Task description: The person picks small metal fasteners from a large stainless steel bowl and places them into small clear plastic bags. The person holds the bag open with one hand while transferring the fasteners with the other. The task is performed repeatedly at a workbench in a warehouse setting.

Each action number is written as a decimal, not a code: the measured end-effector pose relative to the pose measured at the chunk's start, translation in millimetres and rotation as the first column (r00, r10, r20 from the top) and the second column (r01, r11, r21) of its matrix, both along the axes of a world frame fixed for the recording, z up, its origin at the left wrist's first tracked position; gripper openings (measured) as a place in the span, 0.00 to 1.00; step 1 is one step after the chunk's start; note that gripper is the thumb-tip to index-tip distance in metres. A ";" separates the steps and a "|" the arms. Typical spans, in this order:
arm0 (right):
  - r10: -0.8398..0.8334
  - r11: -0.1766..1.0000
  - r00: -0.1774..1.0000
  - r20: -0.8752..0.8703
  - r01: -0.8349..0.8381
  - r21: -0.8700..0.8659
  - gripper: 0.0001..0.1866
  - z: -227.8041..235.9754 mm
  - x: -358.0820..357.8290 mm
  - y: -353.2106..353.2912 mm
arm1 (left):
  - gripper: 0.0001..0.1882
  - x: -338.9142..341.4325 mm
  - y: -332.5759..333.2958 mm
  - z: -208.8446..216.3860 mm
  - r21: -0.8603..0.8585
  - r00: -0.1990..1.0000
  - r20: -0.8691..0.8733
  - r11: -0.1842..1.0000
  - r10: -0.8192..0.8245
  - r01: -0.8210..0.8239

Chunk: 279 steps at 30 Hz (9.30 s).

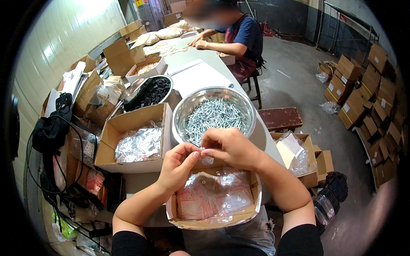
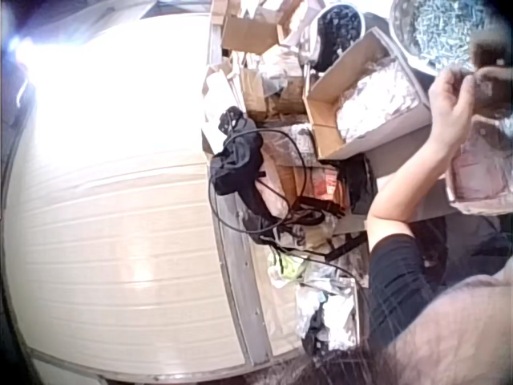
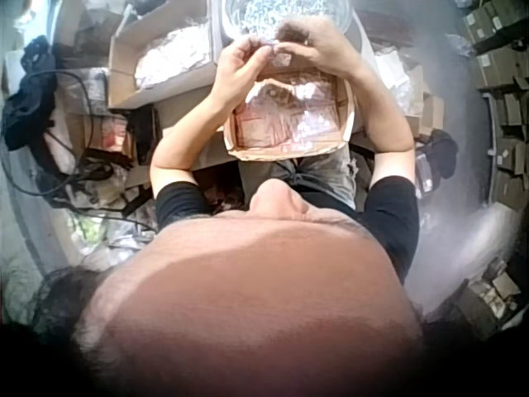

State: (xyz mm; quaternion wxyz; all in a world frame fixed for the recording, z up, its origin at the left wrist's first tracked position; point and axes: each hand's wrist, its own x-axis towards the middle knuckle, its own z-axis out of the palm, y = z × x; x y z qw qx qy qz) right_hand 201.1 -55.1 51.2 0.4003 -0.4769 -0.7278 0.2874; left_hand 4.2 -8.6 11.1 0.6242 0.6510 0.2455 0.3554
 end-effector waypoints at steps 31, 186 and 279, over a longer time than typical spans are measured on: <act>0.065 0.996 0.795 0.603 -0.015 -0.087 0.21 -23.7 27.8 20.2 | 0.21 -3.8 -12.5 -11.7 0.649 0.710 -0.704 0.417 0.011 0.636; 0.222 0.951 0.963 -0.153 -0.180 0.250 0.08 -9.3 -8.5 -1.2 | 0.18 -3.4 15.2 -7.1 -0.398 0.861 0.026 0.785 -0.508 0.475; -0.028 0.990 0.997 -0.077 0.017 -0.138 0.09 -29.8 52.0 31.0 | 0.13 -0.9 -17.0 8.1 0.117 0.849 -0.454 0.926 -0.271 0.358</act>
